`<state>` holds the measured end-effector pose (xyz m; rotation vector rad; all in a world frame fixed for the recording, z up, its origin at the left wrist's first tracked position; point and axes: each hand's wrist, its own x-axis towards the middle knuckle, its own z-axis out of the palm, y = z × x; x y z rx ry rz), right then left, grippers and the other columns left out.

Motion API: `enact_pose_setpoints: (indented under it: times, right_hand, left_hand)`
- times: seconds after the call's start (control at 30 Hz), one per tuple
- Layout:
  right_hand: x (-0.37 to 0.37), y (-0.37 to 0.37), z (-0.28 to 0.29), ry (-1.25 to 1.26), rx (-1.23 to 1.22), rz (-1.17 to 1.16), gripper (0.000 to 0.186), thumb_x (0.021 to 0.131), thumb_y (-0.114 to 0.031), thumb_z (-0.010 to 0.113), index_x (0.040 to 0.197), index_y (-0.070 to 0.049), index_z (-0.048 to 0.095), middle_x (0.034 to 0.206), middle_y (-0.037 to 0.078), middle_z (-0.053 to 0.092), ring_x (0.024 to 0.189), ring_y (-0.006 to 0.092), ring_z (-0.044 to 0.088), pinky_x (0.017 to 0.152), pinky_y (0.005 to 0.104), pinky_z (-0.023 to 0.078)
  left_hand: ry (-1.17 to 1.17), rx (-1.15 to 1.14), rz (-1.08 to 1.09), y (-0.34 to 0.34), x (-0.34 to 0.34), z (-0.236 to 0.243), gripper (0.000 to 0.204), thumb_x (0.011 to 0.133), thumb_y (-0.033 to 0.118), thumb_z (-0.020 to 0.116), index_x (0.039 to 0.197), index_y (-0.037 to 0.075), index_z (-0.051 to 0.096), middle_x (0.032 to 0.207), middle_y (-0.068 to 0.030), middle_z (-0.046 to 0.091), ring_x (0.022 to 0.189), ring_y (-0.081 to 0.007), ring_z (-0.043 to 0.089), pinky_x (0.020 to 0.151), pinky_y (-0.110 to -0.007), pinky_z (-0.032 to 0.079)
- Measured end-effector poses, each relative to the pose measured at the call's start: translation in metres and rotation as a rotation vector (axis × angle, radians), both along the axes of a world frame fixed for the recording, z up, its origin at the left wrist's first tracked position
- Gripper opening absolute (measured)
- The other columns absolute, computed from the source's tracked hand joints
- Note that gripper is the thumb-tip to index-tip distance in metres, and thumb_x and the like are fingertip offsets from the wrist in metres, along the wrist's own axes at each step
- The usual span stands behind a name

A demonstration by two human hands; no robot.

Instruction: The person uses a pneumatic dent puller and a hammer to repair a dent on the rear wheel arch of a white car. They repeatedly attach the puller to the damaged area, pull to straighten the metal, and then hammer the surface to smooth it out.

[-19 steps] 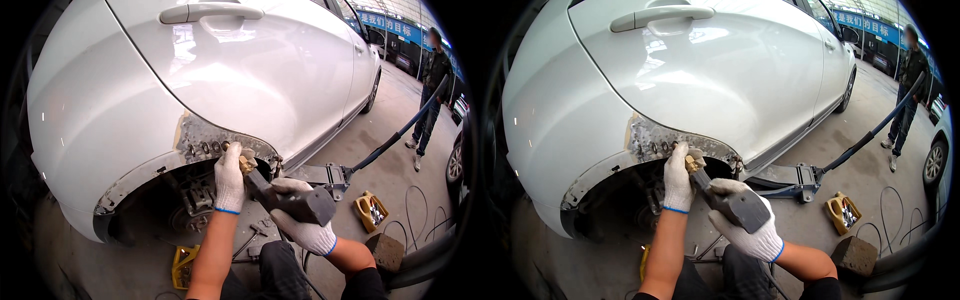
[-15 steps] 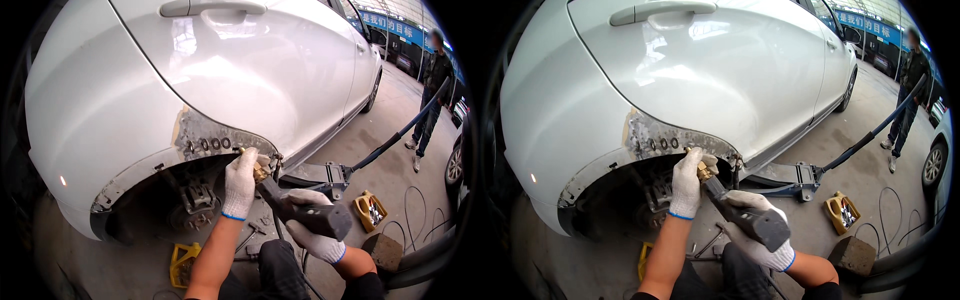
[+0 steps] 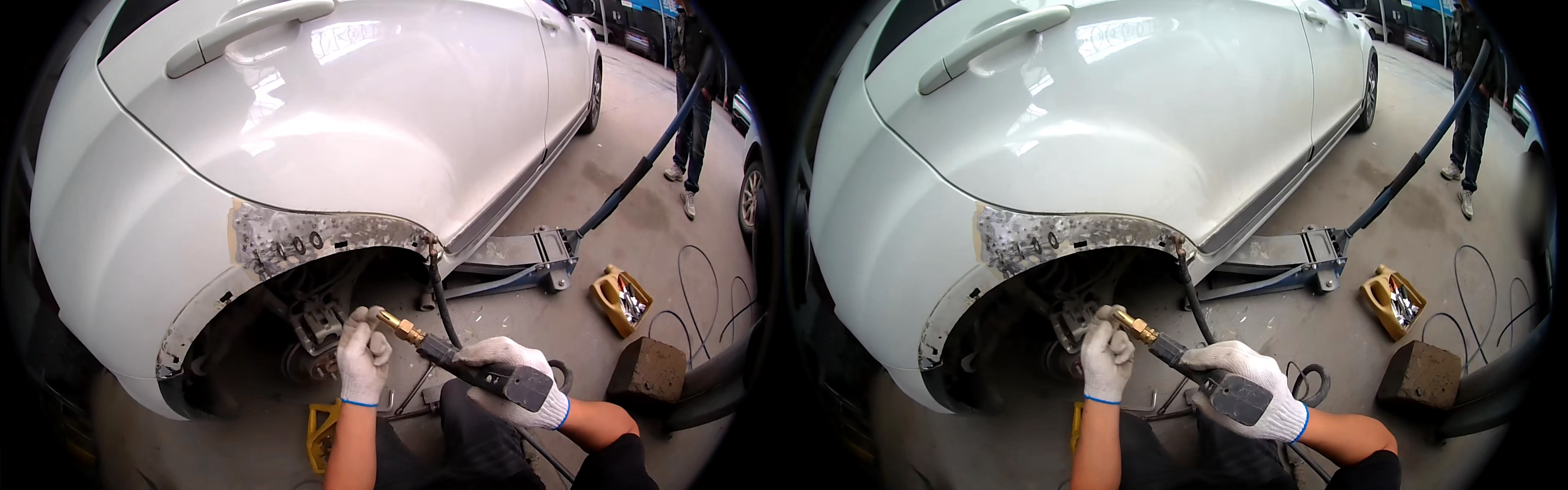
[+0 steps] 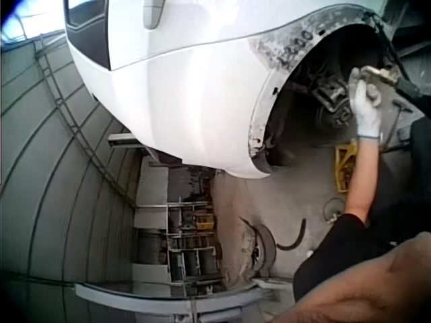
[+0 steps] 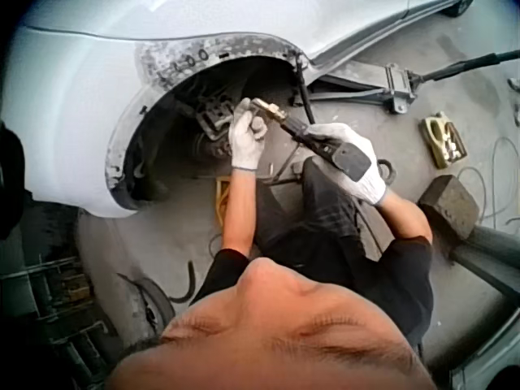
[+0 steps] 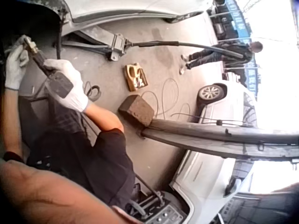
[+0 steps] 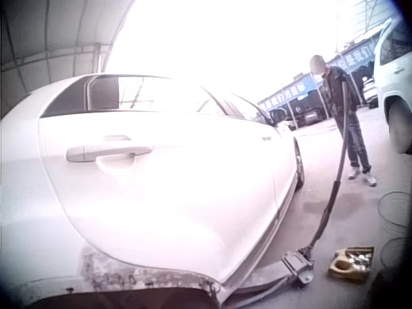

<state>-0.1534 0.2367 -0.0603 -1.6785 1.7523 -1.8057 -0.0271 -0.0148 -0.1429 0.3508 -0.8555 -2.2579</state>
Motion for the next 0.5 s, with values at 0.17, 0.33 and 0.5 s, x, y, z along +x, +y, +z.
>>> enact_pose_setpoints:
  times: [0.17,0.33,0.5]
  right_hand:
    - [0.0,-0.002,0.001,-0.111,0.027,0.052,0.044,0.074,-0.003,0.08,0.116,-0.004,0.065,0.113,0.014,0.071,0.102,0.0291,0.07,0.089,0.0374,0.057]
    - [-0.004,-0.005,0.0,-0.067,0.01,0.093,0.044,0.075,-0.003,0.08,0.116,-0.004,0.064,0.113,0.015,0.071,0.102,0.0293,0.07,0.089,0.0381,0.056]
    - [-0.003,-0.004,0.001,-0.078,0.026,0.101,0.044,0.076,-0.004,0.079,0.117,-0.002,0.065,0.115,0.016,0.071,0.106,0.0292,0.068,0.093,0.04,0.053]
  left_hand:
    - [0.235,-0.011,-0.098,-0.002,-0.002,0.024,0.025,0.108,0.024,0.048,0.124,0.01,0.06,0.128,-0.0145,0.066,0.056,-0.0062,0.053,0.041,-0.019,0.035]
    - [0.264,0.053,-0.155,0.004,-0.006,0.037,0.029,0.109,0.027,0.043,0.123,0.009,0.062,0.125,-0.0171,0.068,0.051,-0.0075,0.051,0.037,-0.02,0.034]
    - [0.17,-0.007,-0.166,0.007,-0.004,0.037,0.03,0.109,0.029,0.042,0.121,0.01,0.062,0.12,-0.0196,0.07,0.049,-0.0082,0.052,0.038,-0.02,0.035]
